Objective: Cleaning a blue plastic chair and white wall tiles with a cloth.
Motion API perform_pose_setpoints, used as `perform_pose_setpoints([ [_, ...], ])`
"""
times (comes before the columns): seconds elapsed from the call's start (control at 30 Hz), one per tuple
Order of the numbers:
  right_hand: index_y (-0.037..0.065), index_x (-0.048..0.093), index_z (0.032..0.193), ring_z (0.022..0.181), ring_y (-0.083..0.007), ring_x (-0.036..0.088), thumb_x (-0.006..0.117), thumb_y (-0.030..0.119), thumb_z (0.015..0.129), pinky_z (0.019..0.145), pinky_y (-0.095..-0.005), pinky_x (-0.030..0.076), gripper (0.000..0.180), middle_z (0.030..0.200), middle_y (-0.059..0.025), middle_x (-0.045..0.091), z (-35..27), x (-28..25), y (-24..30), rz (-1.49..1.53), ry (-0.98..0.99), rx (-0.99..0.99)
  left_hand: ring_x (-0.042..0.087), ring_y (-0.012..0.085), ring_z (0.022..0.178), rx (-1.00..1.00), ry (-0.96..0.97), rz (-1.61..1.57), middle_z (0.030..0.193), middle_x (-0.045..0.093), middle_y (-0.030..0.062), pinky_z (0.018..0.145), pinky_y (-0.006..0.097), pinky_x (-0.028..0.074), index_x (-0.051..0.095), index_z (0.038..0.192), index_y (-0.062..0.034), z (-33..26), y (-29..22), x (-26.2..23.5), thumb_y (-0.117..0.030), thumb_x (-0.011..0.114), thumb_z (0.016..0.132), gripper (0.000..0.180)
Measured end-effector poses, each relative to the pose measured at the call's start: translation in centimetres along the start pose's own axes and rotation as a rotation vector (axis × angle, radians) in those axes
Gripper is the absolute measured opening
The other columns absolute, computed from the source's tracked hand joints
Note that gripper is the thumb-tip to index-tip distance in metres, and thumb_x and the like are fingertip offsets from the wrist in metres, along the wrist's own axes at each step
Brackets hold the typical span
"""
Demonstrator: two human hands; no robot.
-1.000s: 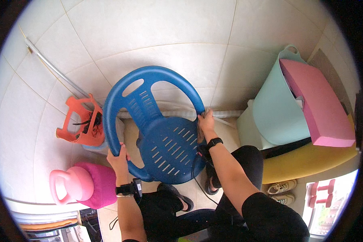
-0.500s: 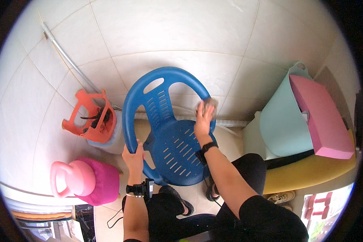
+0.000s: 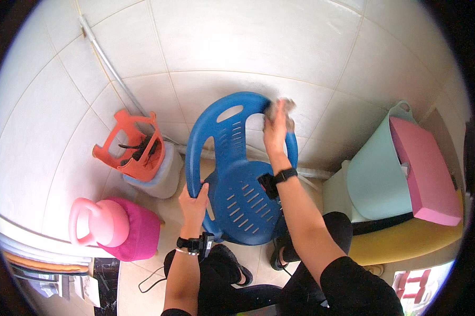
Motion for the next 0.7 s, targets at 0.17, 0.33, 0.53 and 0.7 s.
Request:
perform_pose_setpoints([
  [0.17,0.01,0.016,0.149,0.135,-0.046,0.024,0.039,-0.011,0.082,0.105,-0.0464,0.035,0.074,0.148,-0.0306,0.017,-1.1,6.3,13.4,0.327,0.3,-0.107,0.048,0.0072,0.046,0.092,0.077,-0.072,0.06,0.052,0.0012,0.041,0.022,0.036,0.057,0.096,0.0021,0.1,-0.3,0.6,-0.019,0.056,0.094,0.021],
  [0.33,0.021,0.022,0.149,0.131,-0.05,0.027,0.042,-0.013,0.079,0.103,-0.0438,0.037,0.08,0.149,-0.0317,0.015,-10.1,7.4,19.3,0.322,0.571,-0.423,0.048,0.008,0.048,0.11,0.068,-0.176,0.061,0.051,0.0031,0.042,0.023,0.037,0.056,0.096,0.0029,0.3,1.2,-0.7,-0.037,0.039,0.101,0.043],
  [0.53,0.014,0.007,0.151,0.134,-0.0455,0.027,0.045,-0.012,0.082,0.104,-0.0431,0.035,0.083,0.147,-0.0306,0.021,-1.9,6.7,6.2,-0.041,0.232,-0.181,0.049,0.0088,0.049,0.111,0.081,-0.105,0.063,0.052,0.0035,0.043,0.023,0.039,0.057,0.098,0.0033,0.9,-0.4,1.2,-0.04,0.035,0.102,0.049],
  [0.7,0.009,0.002,0.15,0.131,-0.043,0.034,0.044,-0.017,0.078,0.103,-0.0386,0.035,0.087,0.145,-0.0292,0.028,-2.1,6.2,6.0,0.211,0.105,-0.03,0.049,0.009,0.049,0.102,0.119,-0.126,0.063,0.052,0.0037,0.043,0.023,0.039,0.057,0.102,0.0036,0.3,-0.7,1.3,-0.043,0.034,0.101,0.052],
])
Point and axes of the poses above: each hand's wrist, its own z-axis towards the middle knuckle, its own x-axis out of the palm, y = z × x, the point moved 9 cm from there along z, towards the middle knuckle
